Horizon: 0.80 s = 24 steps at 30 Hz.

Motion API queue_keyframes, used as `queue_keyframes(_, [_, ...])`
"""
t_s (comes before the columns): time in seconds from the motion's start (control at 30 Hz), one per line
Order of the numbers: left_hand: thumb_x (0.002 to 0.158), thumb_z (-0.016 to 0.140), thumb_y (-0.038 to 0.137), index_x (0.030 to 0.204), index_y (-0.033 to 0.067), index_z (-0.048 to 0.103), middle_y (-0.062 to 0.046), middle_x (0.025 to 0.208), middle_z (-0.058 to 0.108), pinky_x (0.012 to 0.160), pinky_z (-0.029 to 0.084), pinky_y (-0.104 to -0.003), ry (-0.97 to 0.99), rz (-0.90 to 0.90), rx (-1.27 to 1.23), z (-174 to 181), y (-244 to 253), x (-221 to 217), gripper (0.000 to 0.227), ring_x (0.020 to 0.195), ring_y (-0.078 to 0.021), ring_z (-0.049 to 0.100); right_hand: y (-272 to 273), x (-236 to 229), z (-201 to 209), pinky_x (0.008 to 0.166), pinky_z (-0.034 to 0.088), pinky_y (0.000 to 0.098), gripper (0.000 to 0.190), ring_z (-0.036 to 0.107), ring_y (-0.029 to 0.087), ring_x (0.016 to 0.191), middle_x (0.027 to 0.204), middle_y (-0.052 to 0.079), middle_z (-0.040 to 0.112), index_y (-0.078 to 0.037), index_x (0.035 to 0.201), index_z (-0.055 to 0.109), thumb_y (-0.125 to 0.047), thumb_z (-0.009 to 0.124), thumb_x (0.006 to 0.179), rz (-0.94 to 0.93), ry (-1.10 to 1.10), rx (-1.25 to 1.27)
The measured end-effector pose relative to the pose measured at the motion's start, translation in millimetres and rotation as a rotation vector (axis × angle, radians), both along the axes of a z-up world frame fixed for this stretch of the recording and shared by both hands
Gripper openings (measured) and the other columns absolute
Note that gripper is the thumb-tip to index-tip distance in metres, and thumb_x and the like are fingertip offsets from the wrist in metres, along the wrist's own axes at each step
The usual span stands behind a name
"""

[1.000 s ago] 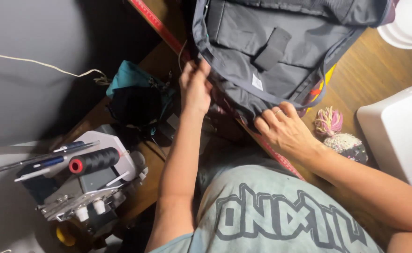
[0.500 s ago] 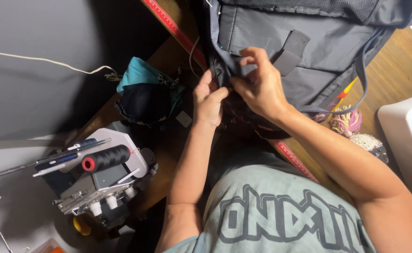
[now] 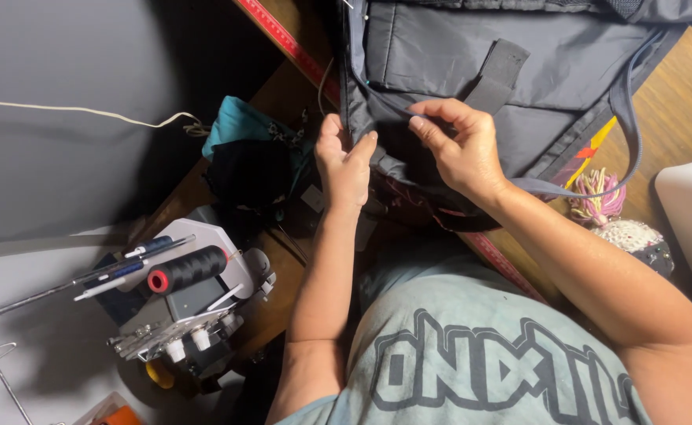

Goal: Pinning the fabric lining inside a backpack to secure it before sewing

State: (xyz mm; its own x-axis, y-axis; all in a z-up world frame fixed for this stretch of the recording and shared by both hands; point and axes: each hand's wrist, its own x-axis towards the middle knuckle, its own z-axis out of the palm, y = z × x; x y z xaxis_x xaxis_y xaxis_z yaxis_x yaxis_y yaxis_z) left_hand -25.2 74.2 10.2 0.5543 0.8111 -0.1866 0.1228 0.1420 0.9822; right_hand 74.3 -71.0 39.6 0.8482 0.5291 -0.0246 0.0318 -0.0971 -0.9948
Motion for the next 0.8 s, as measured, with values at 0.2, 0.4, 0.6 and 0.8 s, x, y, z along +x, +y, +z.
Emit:
queue_keyframes(0.2, [0.072,0.082,-0.004,0.089,0.0079,0.065,-0.004,0.074,0.068,0.061,0.058,-0.026,-0.094,-0.085,-0.197,2,2,-6,0.027,0.069,-0.0101,0.066,-4,-2,-2,0.076,0.054,0.0245,0.011,0.060,0.007,0.083,0.087,0.004,0.072,-0.010,0.110,0.077,-0.009,0.076,0.099,0.005,0.116,0.010])
queue_keyframes(0.4, [0.086,0.080,0.009,0.086,0.0071,0.069,-0.009,0.076,0.072,0.067,0.061,-0.030,-0.220,-0.051,-0.466,-3,5,-11,0.012,0.072,-0.0160,0.072,-3,-1,-11,0.076,0.056,0.0235,0.010,0.064,0.006,0.081,0.085,0.003,0.074,-0.010,0.109,0.077,-0.007,0.072,0.101,-0.048,0.203,0.022])
queue_keyframes(0.6, [0.075,0.079,-0.004,0.079,0.0056,0.064,-0.007,0.066,0.067,0.058,0.056,-0.025,-0.130,-0.099,-0.253,-4,5,-19,0.018,0.063,-0.0112,0.066,-6,-7,0,0.080,0.056,0.0294,0.016,0.065,0.010,0.084,0.088,0.006,0.075,-0.013,0.113,0.078,-0.005,0.074,0.099,-0.013,0.055,-0.030])
queue_keyframes(0.8, [0.071,0.063,-0.011,0.085,0.0043,0.060,-0.010,0.064,0.067,0.057,0.054,-0.025,-0.042,-0.089,-0.116,6,-4,-23,0.021,0.061,-0.0093,0.062,-20,-30,7,0.069,0.056,0.0370,0.021,0.069,0.028,0.074,0.082,0.011,0.069,-0.010,0.114,0.080,-0.003,0.074,0.095,0.109,-0.403,-0.113])
